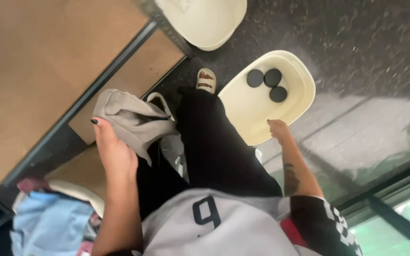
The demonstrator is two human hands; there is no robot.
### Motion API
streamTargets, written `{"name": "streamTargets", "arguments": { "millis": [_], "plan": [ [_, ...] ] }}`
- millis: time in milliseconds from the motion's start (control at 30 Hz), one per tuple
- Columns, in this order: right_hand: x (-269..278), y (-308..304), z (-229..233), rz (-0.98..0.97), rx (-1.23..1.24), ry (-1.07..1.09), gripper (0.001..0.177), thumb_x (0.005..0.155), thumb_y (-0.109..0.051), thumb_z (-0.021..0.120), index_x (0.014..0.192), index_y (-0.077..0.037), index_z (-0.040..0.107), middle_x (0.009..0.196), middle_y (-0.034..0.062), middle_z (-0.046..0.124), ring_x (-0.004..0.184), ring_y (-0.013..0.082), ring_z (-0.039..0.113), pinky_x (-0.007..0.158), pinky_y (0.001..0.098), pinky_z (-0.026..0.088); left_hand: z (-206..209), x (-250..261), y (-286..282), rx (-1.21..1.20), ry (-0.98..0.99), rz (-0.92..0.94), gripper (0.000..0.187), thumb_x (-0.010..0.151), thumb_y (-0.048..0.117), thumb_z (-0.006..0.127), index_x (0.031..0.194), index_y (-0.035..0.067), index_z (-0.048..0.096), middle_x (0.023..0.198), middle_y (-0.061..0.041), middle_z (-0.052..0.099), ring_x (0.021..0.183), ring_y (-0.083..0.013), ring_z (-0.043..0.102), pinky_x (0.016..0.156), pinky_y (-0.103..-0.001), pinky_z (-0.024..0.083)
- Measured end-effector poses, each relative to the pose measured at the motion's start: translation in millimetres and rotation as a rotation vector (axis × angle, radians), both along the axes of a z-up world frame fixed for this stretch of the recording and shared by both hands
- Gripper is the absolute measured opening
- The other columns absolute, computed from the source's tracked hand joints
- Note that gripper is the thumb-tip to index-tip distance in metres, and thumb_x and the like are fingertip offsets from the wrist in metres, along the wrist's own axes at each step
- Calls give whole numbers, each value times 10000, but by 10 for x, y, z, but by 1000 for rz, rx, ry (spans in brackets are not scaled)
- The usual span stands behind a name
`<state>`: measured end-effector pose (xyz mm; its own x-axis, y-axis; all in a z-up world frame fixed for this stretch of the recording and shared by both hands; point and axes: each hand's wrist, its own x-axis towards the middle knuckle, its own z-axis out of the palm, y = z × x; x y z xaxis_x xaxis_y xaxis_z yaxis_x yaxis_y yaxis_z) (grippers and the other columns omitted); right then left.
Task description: The person picks up black stones one by one, wipes each one with a cloth, and places them into a basket on the floor.
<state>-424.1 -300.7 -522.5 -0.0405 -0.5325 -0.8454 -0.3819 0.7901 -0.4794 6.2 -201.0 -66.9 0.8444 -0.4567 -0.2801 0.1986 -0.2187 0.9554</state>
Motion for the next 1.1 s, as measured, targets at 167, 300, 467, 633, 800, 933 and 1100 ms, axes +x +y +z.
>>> {"name": "streamTargets", "arguments": {
  "millis": [167,300,467,633,800,933,1100],
  "plan": [
    [161,180,-1247,460,24,256,572,946,-508,702,1340,-93,685,1267,214,711,1242,372,645,1044,478,518,-748,-6,-497,148,-142,-67,613,1152,406,367,1558,-51,333,1625,-288,306,1516,-346,316,1288,-510,183],
    [445,110,-1343,531,128,348,686,884,-561,666,1475,-222,581,1412,154,641,1339,326,581,1129,466,464,-1579,-140,-693,284,-267,-179,529,1154,325,299,1480,-73,425,1523,-338,410,1424,-390,427,1245,-506,253],
    [734,-293,-1429,509,10,406,906,821,-571,737,1610,-288,393,1404,172,638,1334,321,587,1149,439,443,-2188,-653,-978,369,-884,-558,444,1050,27,398,1410,-234,394,1302,-493,465,1213,-650,477,1095,-660,375],
    [998,-977,-1436,436,-3,434,944,805,-439,756,1630,-244,341,1437,235,559,1356,398,488,1134,461,381,-1922,-841,-1307,260,-157,-477,386,1124,236,289,1046,-39,548,987,-170,619,934,-251,640,967,-365,521],
    [1327,-1311,-1284,408,21,439,908,824,-444,727,1597,-209,314,1435,225,514,1321,407,478,1113,468,372,-2237,-808,-473,412,-810,-704,577,913,-143,612,1453,-89,417,1324,-356,560,1196,-457,625,1091,-490,506],
    [1531,-1388,-1295,387,34,448,875,843,-449,699,1564,-173,288,1433,214,470,1285,416,467,1092,476,362,-1663,-930,-1649,35,123,35,578,1071,263,387,1452,-172,403,1601,-327,380,1543,-391,336,1264,-466,304],
    [1569,-1310,-1503,356,41,468,840,865,-456,663,1522,-129,255,1430,202,413,1241,427,454,1065,485,350,-1650,-921,-1837,166,536,422,645,1053,332,408,1434,-182,490,1502,-355,500,1435,-416,454,1196,-463,336]
  ]
}}
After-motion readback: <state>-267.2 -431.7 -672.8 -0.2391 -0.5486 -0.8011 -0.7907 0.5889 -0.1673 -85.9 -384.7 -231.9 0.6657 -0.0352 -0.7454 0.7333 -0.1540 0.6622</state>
